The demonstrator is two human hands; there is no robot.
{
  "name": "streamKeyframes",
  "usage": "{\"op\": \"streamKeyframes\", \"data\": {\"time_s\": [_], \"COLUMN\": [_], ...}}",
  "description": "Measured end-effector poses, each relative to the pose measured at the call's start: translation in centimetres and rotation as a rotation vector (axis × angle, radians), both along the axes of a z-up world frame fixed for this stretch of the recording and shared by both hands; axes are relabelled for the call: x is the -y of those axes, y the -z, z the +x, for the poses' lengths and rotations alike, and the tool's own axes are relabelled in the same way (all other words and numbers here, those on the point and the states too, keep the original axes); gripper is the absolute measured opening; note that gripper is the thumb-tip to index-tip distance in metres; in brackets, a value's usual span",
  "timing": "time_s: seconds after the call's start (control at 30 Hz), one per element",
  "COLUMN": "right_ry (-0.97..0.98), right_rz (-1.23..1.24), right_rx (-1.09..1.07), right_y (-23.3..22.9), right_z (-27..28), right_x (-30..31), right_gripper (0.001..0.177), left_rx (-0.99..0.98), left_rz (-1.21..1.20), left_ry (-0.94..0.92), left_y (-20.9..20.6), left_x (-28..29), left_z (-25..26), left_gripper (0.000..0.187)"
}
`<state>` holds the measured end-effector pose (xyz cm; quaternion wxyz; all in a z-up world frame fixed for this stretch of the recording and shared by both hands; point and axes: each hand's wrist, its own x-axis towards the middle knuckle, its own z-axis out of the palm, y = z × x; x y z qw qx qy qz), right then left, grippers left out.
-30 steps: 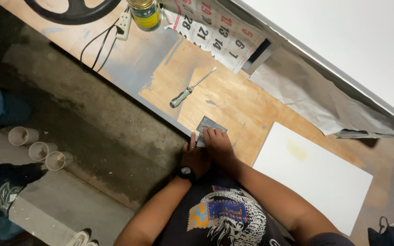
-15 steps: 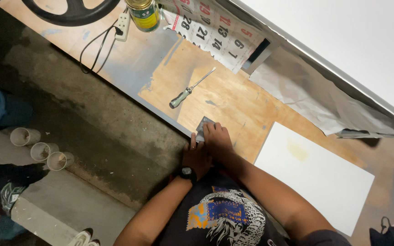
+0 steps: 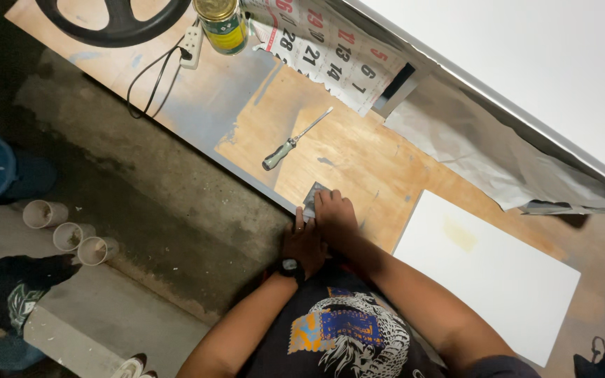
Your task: The person sands a white rectangular panel with a sanding block, then wipes the surface with a cloth. The person also rubs two sanding blocks together on the workbench.
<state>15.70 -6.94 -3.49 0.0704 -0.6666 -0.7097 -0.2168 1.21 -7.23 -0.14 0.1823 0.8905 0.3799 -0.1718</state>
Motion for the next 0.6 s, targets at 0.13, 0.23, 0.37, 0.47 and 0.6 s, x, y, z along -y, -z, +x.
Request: {"op": "streamKeyframes", "data": {"time_s": [0.13,0.23,0.37,0.47,0.6], "right_ry": [0.005,0.034,0.018,0.031,0.036], "right_rz": [-0.004,-0.043,0.007,0.026,0.016], "right_rx": [0.033,0.016,0.092,0.076,0.15], "right_y": [1.4,2.0,-1.0,-2.6,-1.4], "right_z": [0.6,0.0,-0.3,-0.7,-0.6], "right_x": [-0.1,0.0,-0.2,0.0,1.4], "right_gripper": [0.027,0.055,0.028,0.033,0.038], "left_rx": [-0.018,-0.018,-0.014,0.01,-0.005], "left_rz": [-0.031,0.035,-0.01,0.007,0.009], "left_ry": [0.026,0.024,0.022,0.009,-0.036], "left_y": [-0.3,-1.0,-0.8,-0.9,2.4], "left_x": [0.0,0.0,-0.3,0.1,0.2], "left_z": [0.0,-0.2,0.0,0.0,0.0], "left_gripper": [0.066,0.067,0.064,0.064,0.063]}}
